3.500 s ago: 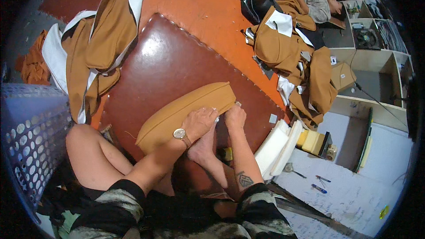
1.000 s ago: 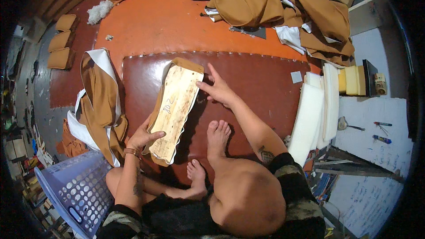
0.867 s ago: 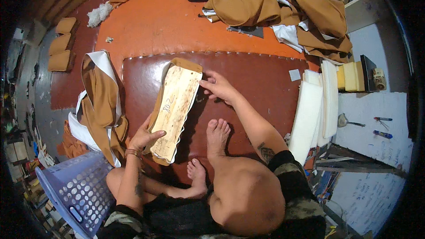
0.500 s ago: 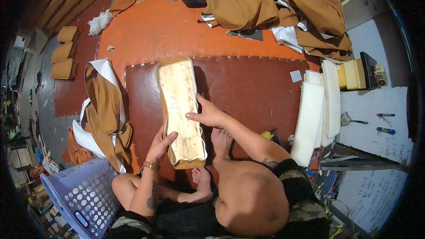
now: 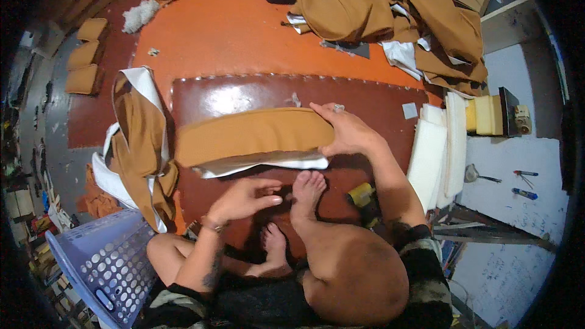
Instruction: The person sits on the floor and upholsters a cushion by hand. They staple fabric to a wooden frame, insert white stuffing material, and fold the fabric edges to secure the cushion cover.
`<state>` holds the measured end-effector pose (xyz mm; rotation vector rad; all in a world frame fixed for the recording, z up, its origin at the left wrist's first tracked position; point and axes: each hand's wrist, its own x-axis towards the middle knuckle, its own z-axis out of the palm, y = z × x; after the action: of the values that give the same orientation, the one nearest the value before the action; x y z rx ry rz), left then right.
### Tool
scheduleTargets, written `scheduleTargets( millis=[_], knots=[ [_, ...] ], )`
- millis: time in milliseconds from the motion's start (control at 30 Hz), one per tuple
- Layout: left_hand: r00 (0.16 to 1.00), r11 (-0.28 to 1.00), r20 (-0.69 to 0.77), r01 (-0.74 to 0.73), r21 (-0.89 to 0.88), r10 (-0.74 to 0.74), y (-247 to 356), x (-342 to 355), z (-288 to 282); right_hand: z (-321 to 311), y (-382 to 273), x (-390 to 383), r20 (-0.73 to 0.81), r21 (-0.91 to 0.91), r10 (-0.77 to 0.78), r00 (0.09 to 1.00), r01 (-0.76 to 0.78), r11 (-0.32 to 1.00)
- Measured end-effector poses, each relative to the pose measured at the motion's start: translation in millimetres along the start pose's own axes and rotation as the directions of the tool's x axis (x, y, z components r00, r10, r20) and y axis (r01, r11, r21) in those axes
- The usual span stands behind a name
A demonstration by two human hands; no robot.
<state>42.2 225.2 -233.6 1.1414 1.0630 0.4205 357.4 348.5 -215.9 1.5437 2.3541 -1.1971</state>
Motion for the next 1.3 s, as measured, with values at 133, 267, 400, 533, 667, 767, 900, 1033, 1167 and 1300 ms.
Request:
scheduleTargets(
  millis=[133, 267, 400, 533, 667, 767, 900, 1033, 1167, 1300],
  knots=[
    [0.712, 0.972, -0.689, -0.231, -0.047, 0.136, 14.7, -24.7, -75.7, 43.3, 36.2, -12.9, -0.145, -0.049, -0.019, 0.989, 0.012, 0.999],
    [0.625, 0.96, -0.776, 0.156, 0.234, 0.087, -72.4, -22.7, -155.0, 84.2, 38.3, -41.4, -0.329, 0.195, 0.135, 0.935, -0.073, 0.978],
    [0.796, 0.938, -0.567, 0.003, -0.347, -0.213, -132.7, -22.6, -115.4, 108.9, 64.9, -37.9, -0.433, 0.28, 0.206, 0.878, -0.086, 0.956],
    [0.869, 0.754, -0.296, 0.126, -0.645, -0.398, -108.8, -15.4, -107.2, 62.9, 57.0, -32.1, -0.222, 0.405, 0.228, 0.948, -0.123, 0.906],
    [0.924, 0.896, -0.255, 0.16, -0.415, -0.284, -67.7, 10.1, -116.0, 30.6, 89.9, -41.4, -0.117, 0.464, 0.302, 0.946, -0.217, 0.859],
    [0.84, 0.947, -0.438, 0.279, -0.16, -0.321, -89.7, 49.9, -114.7, 43.3, 99.7, -34.9, -0.118, 0.364, 0.343, 0.932, -0.281, 0.888],
    [0.874, 0.978, -0.44, 0.197, -0.068, -0.207, -67.0, 65.0, -106.3, 70.7, 100.6, -55.3, -0.275, 0.436, 0.438, 0.856, -0.295, 0.85],
    [0.924, 0.729, -0.382, 0.284, 0.623, -0.034, -23.3, 57.0, -90.5, 70.6, 71.0, -75.8, -0.195, 0.342, 0.474, 0.858, -0.394, 0.853],
    [0.989, 0.309, -0.128, 0.099, 0.946, 0.076, 11.1, 63.8, -26.1, 70.4, 41.6, -71.3, -0.508, -0.196, 0.165, 0.845, -0.3, 0.933],
    [0.995, 0.351, 0.039, -0.069, 0.934, 0.094, 11.7, 91.5, -18.6, 76.8, 44.3, -24.8, -0.495, -0.32, -0.174, 0.851, 0.007, 0.947]
  ],
)
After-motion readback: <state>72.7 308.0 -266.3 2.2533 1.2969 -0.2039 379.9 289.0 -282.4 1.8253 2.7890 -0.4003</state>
